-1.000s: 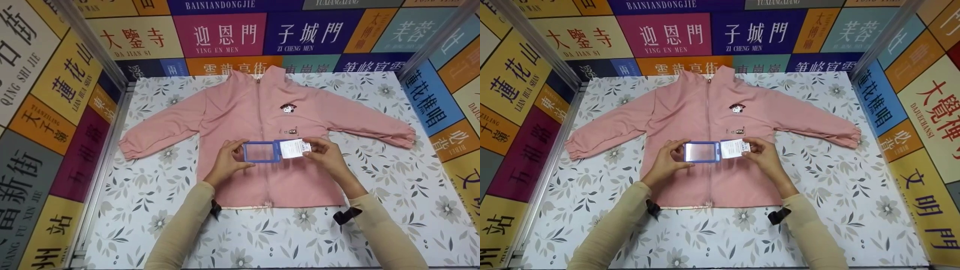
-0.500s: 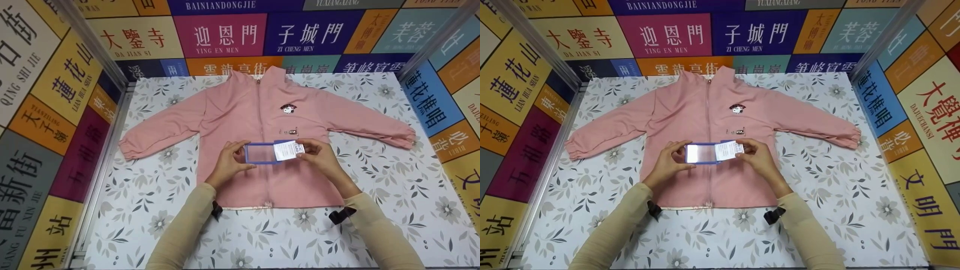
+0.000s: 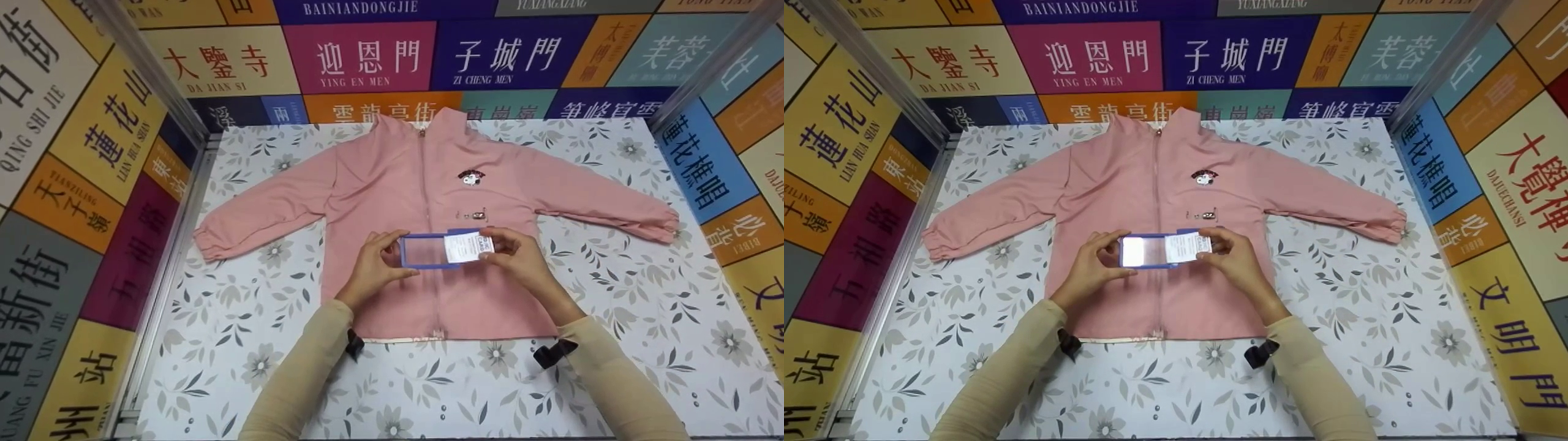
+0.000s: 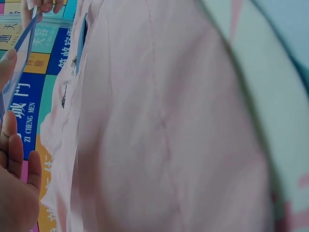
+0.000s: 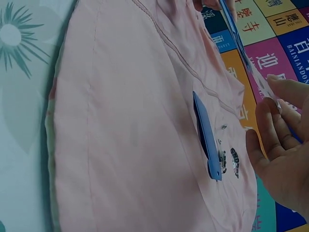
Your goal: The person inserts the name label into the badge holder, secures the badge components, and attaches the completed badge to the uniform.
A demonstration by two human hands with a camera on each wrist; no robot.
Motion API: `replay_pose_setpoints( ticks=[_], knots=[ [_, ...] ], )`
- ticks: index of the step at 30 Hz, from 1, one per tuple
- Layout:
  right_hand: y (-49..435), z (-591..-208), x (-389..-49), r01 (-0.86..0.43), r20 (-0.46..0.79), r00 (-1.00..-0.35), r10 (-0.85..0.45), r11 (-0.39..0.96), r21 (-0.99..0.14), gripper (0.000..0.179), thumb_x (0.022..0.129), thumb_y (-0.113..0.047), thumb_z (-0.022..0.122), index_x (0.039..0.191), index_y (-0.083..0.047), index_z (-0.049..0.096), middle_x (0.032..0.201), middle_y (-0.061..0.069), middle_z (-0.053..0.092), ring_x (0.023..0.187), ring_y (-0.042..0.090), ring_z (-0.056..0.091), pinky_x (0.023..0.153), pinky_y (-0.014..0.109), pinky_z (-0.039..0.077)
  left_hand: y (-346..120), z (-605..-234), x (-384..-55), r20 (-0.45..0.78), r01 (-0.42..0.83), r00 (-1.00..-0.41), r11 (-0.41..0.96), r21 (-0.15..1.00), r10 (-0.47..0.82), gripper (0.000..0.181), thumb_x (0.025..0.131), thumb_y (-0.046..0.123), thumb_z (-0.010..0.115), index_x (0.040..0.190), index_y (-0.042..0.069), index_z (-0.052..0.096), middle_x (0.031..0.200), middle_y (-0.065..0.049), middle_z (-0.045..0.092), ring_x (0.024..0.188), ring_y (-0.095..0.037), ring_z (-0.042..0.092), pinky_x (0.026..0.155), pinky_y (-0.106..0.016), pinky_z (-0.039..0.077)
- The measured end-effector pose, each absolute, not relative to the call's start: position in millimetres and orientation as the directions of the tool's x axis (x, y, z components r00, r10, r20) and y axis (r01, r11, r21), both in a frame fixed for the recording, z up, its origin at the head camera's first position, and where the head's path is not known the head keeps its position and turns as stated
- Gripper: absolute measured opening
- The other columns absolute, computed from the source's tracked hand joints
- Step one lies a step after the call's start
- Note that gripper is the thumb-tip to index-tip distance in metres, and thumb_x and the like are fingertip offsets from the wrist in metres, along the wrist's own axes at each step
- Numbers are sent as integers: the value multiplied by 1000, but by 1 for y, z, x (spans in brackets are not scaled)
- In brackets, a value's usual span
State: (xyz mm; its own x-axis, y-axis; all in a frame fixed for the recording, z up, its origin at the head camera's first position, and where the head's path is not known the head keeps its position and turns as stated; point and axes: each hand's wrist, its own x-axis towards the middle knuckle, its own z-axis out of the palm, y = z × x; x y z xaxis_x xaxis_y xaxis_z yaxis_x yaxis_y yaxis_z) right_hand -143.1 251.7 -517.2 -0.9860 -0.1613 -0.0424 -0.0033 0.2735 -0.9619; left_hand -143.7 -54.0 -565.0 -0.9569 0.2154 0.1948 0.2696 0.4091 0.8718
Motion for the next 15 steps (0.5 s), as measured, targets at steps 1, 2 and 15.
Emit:
replay_pose_setpoints(
  ticks=[1,2,15],
  knots=[
    [250,-515,-142,-3,-44,-986,-162,280,-960,48,79,2,78,124,4,64,100,17,70,81,7,61,76,17,52,-54,-565,-143,197,270,-957,407,873,214,81,60,33,94,132,14,63,88,-2,59,89,-14,44,79,-24,40],
    [249,-512,-140,-4,-46,-985,-165,290,-957,48,79,2,78,124,4,64,100,19,69,81,7,61,75,17,52,-54,-565,-143,197,268,-958,405,874,211,80,60,33,95,132,14,63,89,-2,59,89,-14,44,78,-23,40],
    [243,-521,-143,-22,-48,-982,-180,368,-930,50,79,-4,79,127,-1,64,101,20,65,82,8,59,76,17,50,-52,-565,-142,194,265,-958,406,874,209,79,60,32,95,132,17,64,90,-4,60,89,-16,45,79,-25,40]
  ],
)
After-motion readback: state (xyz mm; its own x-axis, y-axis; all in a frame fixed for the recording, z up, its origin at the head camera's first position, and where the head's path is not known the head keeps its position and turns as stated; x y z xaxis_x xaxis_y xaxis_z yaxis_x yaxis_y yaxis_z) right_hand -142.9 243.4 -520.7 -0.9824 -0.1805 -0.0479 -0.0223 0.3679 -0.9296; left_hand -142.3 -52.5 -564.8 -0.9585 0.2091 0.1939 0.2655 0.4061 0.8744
